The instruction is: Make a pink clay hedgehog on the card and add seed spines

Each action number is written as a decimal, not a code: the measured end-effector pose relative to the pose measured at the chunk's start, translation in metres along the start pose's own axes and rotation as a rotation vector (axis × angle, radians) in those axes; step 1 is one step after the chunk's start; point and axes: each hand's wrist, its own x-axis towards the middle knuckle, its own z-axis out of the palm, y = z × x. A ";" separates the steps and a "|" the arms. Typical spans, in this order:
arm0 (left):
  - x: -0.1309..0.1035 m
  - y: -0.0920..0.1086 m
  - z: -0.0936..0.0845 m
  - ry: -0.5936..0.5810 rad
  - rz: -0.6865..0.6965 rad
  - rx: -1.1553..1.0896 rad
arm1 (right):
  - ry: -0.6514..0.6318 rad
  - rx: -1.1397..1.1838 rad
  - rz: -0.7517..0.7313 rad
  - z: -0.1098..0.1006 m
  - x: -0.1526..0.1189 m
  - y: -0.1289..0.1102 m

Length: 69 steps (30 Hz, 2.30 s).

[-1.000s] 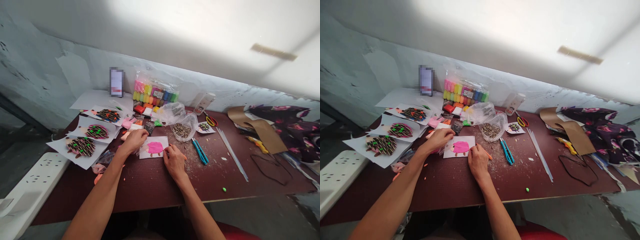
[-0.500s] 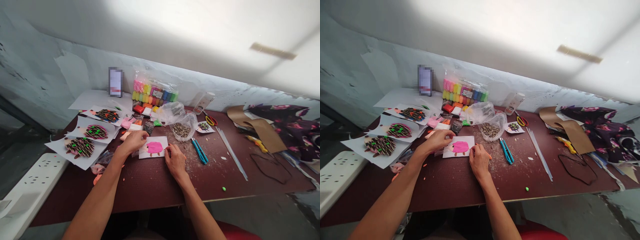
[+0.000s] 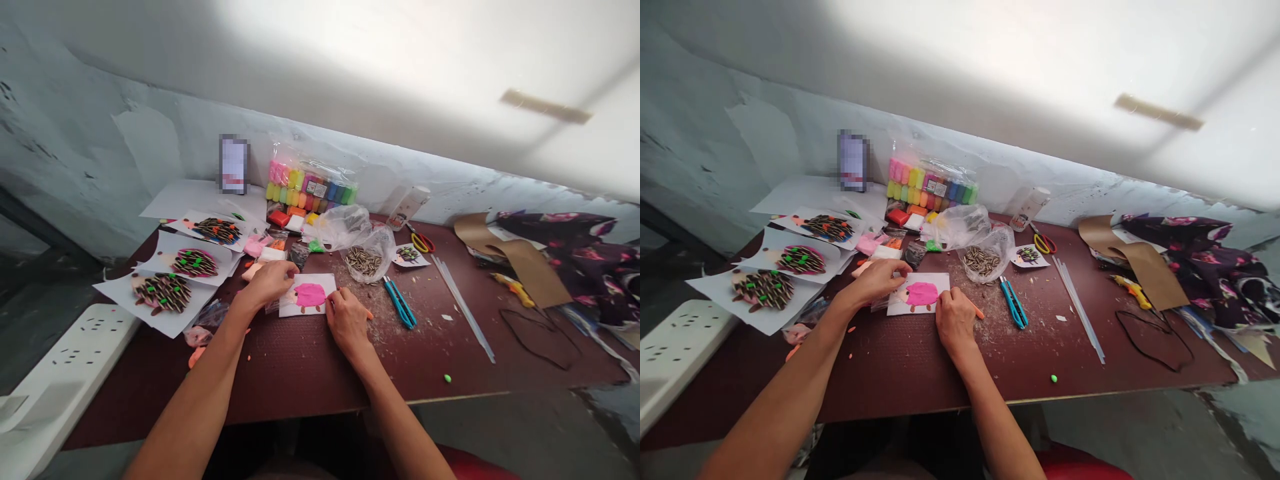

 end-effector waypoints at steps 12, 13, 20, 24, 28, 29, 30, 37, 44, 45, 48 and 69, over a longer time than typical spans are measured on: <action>0.002 -0.002 0.001 0.002 0.022 0.004 | -0.012 -0.071 -0.097 -0.003 -0.006 0.003; 0.002 -0.002 0.002 0.002 0.020 0.001 | -0.011 -0.073 -0.107 -0.002 -0.007 0.004; 0.003 -0.004 0.004 0.029 0.031 -0.030 | 0.041 -0.023 -0.145 0.001 -0.016 0.010; 0.003 -0.005 0.004 0.032 0.025 -0.034 | 0.048 -0.006 -0.151 0.001 -0.018 0.011; 0.003 -0.004 0.004 0.030 0.026 -0.029 | 0.048 -0.038 -0.179 0.002 -0.017 0.011; 0.002 -0.004 0.003 0.029 0.023 -0.027 | 0.048 -0.048 -0.183 0.002 -0.017 0.011; 0.002 -0.003 0.003 0.026 0.019 -0.024 | 0.047 -0.056 -0.186 0.002 -0.017 0.012; 0.001 -0.001 0.001 0.010 0.012 -0.006 | 0.101 0.071 -0.185 0.003 -0.019 0.017; 0.001 0.000 -0.001 -0.008 0.007 -0.004 | 0.115 0.059 -0.192 0.003 -0.020 0.016; 0.001 -0.001 0.000 -0.005 0.009 -0.007 | 0.100 0.032 -0.197 0.002 -0.020 0.015; 0.001 -0.003 0.001 0.013 0.021 -0.017 | 0.063 -0.001 -0.202 0.001 -0.019 0.014; 0.010 -0.008 0.002 0.233 -0.052 -0.312 | -0.040 0.044 -0.128 -0.019 0.054 0.001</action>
